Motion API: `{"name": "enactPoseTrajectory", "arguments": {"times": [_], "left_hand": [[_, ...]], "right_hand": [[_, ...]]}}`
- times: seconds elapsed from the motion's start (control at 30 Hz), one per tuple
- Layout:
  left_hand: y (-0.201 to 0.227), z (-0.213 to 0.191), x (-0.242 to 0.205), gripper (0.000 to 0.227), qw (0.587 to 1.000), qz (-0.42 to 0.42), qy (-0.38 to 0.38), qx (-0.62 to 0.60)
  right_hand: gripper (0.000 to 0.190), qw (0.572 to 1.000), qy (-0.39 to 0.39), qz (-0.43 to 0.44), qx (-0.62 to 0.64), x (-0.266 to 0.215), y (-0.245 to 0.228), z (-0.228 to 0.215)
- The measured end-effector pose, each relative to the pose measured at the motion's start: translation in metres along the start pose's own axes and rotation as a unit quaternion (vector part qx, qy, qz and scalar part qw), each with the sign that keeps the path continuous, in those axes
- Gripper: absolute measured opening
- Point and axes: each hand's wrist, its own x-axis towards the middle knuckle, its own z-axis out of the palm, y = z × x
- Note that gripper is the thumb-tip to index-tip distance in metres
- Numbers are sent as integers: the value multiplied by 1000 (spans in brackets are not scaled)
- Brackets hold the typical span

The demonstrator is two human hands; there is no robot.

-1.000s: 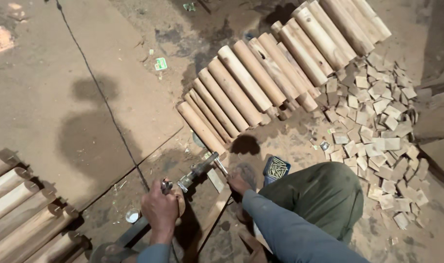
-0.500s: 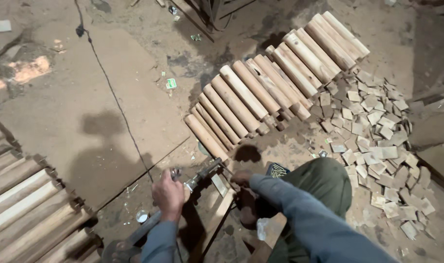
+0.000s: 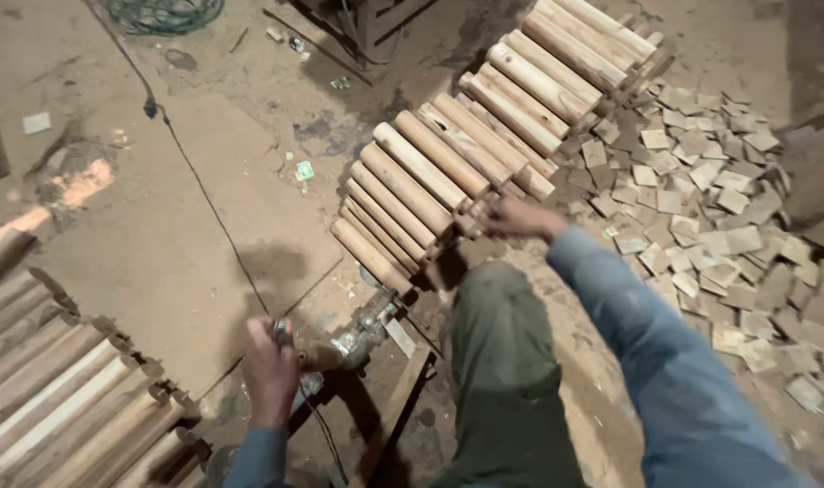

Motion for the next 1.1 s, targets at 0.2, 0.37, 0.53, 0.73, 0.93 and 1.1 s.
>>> {"name": "enactPoseTrajectory", "arguments": {"times": [0.2,0.37,0.53,0.73,0.93,1.1], "left_hand": [[-67,41,-95,30,836,-281,-195,-428],[-117,90,-188,36,611,-315,-327,-648],[-93,78,-204,22,605,-471,-249,-592],[-43,65,-191,12,649,-432,-249,-574],[-1,52,-174,13,690,-447,-219,-525],[15,35,-152,16,655,-397,-198,-611]], "right_hand": [[29,967,126,216,-40,-85,58,175],[28,937,127,288,-151,-115,67,257],[31,923,132,359,-50,-99,90,255],[27,930,275,242,40,-114,128,278],[6,759,515,115,382,-87,96,235],[29,634,438,1,637,-107,1,121]]}}
